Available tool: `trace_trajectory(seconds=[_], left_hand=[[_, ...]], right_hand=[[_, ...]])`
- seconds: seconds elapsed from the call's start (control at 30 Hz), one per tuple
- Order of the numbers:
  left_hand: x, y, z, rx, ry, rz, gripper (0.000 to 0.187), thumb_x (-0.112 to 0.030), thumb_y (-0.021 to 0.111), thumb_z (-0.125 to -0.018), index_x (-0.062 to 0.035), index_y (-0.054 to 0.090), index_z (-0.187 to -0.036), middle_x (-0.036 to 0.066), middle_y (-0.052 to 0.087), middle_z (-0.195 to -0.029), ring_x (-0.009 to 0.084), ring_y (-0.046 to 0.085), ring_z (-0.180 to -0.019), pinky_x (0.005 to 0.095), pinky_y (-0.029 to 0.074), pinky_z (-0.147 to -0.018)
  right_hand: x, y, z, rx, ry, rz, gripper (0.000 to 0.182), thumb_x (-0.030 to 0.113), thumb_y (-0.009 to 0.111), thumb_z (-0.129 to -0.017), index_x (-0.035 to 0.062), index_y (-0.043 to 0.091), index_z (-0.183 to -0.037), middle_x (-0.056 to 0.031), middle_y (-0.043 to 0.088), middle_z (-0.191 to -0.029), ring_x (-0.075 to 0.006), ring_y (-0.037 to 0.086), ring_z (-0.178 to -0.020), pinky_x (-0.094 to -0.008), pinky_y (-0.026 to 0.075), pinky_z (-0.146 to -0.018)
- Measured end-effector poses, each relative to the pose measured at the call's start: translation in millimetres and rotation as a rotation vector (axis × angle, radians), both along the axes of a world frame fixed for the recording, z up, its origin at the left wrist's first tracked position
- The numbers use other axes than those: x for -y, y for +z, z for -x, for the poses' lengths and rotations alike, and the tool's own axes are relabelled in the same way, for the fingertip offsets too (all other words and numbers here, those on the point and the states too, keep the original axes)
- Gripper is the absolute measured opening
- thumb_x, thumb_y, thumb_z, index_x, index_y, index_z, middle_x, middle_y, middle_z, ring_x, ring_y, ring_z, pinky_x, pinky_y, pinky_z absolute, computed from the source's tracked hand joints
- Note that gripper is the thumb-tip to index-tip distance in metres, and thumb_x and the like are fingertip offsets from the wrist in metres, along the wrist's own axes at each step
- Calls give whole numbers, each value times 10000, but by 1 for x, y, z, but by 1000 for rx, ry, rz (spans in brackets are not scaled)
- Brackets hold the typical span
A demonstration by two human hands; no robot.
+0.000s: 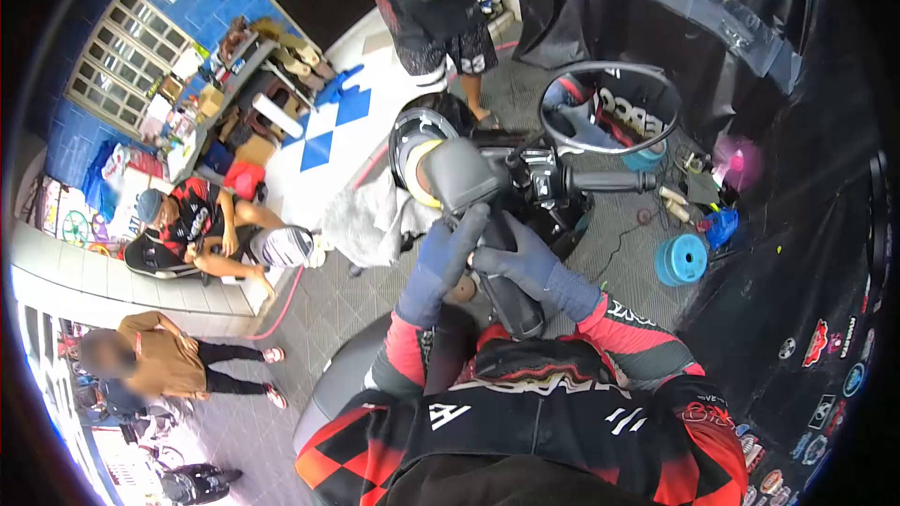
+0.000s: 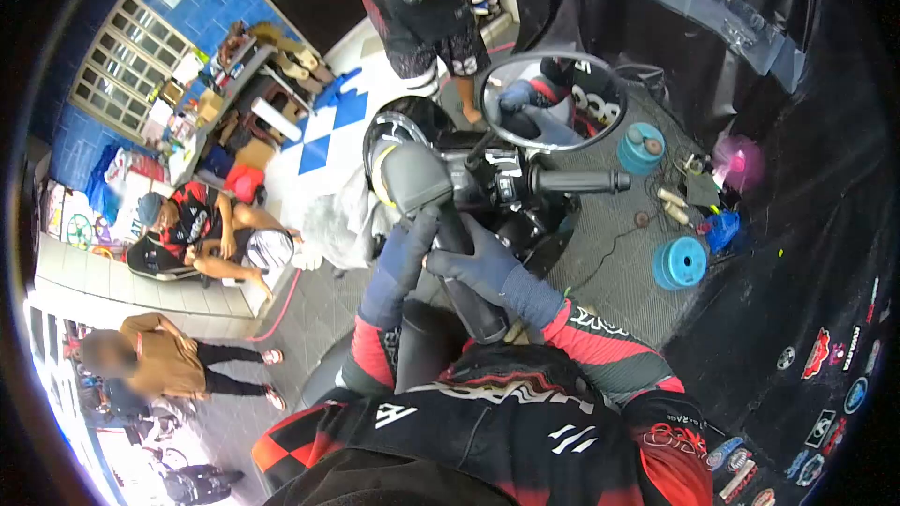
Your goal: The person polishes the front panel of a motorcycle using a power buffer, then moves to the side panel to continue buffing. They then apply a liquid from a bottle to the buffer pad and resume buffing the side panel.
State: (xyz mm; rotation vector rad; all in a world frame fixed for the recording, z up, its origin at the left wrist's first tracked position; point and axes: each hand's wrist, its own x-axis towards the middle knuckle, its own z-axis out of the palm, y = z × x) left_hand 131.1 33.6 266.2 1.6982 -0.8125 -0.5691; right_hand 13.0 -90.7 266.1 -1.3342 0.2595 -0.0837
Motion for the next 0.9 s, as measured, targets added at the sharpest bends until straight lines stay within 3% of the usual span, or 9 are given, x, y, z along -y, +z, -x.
trace_trajectory(seconds=[0.17, 0.23, 0.3, 0.33, 0.43, 0.47, 0.57, 0.8, 0.9], left_hand=[[5, 3, -4, 67, 11, -1, 471, -451, 565, -946, 6, 671, -909, 9, 565, -694, 89, 490, -649, 299, 407, -557], [9, -5, 2, 308, -70, 133, 460, -448, 569, -948, -2, 667, -887, -12, 524, -651, 82, 451, -611, 306, 380, -532], [7, -15, 22, -220, 85, 92, 444, -447, 579, -943, -10, 662, -936, -11, 526, -668, 84, 430, -604, 320, 366, -530], [1, -23, 27, -291, 28, 70, 517, -486, 571, -938, -2, 631, -1110, 23, 583, -819, 101, 490, -719, 312, 428, -614], [-14, -65, 47, -254, -77, 221, 618, -516, 559, -927, -6, 548, -1276, 35, 588, -978, 112, 524, -843, 294, 470, -727], [-19, -98, 48, -271, -80, 263, 741, -548, 561, -908, 0, 435, -1390, 62, 568, -1133, 146, 543, -1002, 309, 473, -873], [-22, -99, 45, -368, -91, 286, 734, -537, 572, -907, 8, 435, -1379, 93, 545, -1228, 178, 539, -1099, 334, 456, -939], [-1, -39, 25, -283, 132, 57, 597, -445, 563, -942, 5, 486, -1326, 17, 588, -999, 101, 546, -865, 256, 470, -744], [-1, -14, 50, -227, 15, 18, 565, -423, 566, -944, 6, 505, -1307, 8, 565, -977, 87, 517, -835, 243, 454, -726]], right_hand=[[-9, 2, 1, 46, -144, 12, 804, 325, 739, -737, 16, 392, -1393, -105, 556, -1251, -195, 527, -1147, -355, 415, -995], [6, 9, 7, 4, 2, 47, 798, 336, 748, -725, 27, 408, -1378, -105, 575, -1204, -193, 546, -1108, -356, 448, -954], [1, -3, 20, 11, -73, 107, 822, 354, 755, -718, 30, 395, -1382, -125, 585, -1184, -224, 569, -1092, -370, 461, -940], [-5, -9, 28, 26, -138, 183, 845, 373, 761, -711, 32, 382, -1386, -145, 596, -1163, -255, 592, -1075, -383, 474, -927], [-15, -21, 58, -99, -160, 501, 909, 427, 764, -701, 28, 341, -1400, -210, 593, -1153, -350, 603, -1077, -413, 481, -923], [-11, -19, 64, -107, -118, 593, 929, 460, 749, -711, 28, 314, -1407, -266, 591, -1142, -412, 595, -1077, -426, 484, -922], [-8, 5, 64, -192, -96, 585, 921, 466, 738, -721, 24, 313, -1407, -271, 604, -1141, -397, 607, -1074, -416, 485, -924], [18, -10, 30, -11, 5, 338, 927, 535, 749, -716, 63, 356, -1411, -237, 614, -1188, -331, 618, -1109, -391, 482, -942], [-3, -11, 51, -116, -83, 336, 932, 528, 752, -714, 66, 352, -1417, -229, 604, -1209, -328, 616, -1112, -389, 480, -947]])
